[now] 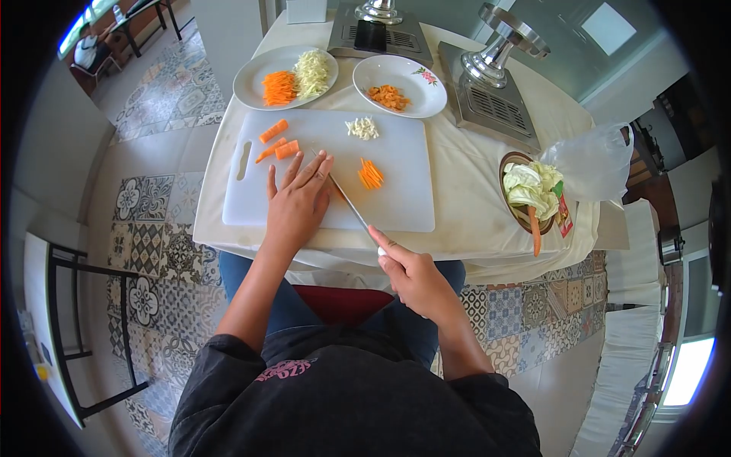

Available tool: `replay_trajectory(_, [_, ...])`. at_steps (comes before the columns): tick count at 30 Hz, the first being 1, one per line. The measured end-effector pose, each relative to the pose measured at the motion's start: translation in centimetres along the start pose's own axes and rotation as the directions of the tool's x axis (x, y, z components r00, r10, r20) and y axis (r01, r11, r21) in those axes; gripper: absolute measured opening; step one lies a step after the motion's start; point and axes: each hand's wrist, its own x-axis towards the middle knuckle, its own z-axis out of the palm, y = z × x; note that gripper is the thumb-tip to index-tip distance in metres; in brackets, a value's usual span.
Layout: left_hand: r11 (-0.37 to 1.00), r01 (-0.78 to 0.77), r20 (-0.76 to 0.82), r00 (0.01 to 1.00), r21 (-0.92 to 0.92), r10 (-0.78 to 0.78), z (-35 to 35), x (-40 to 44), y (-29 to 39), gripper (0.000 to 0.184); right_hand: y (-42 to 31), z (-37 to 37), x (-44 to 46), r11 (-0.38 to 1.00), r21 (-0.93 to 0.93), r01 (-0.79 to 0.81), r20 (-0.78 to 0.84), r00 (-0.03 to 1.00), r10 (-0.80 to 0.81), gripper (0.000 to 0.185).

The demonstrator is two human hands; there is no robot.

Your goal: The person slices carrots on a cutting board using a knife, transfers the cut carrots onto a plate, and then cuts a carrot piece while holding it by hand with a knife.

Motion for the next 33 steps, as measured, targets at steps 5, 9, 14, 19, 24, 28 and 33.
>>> replay_trajectory(5, [0.999,0.023,-0.021,1.0,0.025,-0.023,0.1,-0.5,-0.1,0.056,0.3,1.1,-0.3,0.97,-0.197,0.143,-0.08,0.984,-0.162,0.046])
replay_trajectory(9, [0.999,0.03,-0.093,0.995,-0.02,-0.031,0.0,-0.7,0.2,0.056,0.3,1.2,-0.6,0.932,-0.333,0.139,-0.102,0.978,-0.182,0.047])
replay_trajectory(14, [0.963,-0.046,-0.178,0.984,-0.265,-0.001,0.6,-2.2,-0.3,0.039,0.4,0.4,-0.9,0.956,-0.262,0.133,-0.073,0.985,-0.157,0.049])
replay_trajectory(19, [0.973,-0.148,-0.106,0.986,-0.178,0.131,-0.4,-2.4,1.2,0.03,0.3,-0.6,-0.7,1.0,0.019,0.014,-0.004,1.0,-0.014,0.049])
replay_trajectory(24, [0.98,-0.146,-0.07,0.988,-0.137,0.138,-0.4,-2.4,1.4,0.03,-0.5,-0.9,-0.8,0.987,0.146,-0.072,0.017,0.997,0.07,0.049])
replay_trajectory(28, [0.989,-0.13,-0.053,0.991,-0.074,0.126,-0.6,-2.3,1.8,0.03,0.5,-0.8,-0.9,0.993,-0.093,0.077,-0.071,0.994,-0.084,0.046])
replay_trajectory(33, [0.981,-0.149,-0.068,0.988,-0.127,0.141,0.0,-2.6,1.2,0.031,0.5,-1.2,-1.2,0.969,-0.24,0.066,-0.138,0.985,-0.101,0.045])
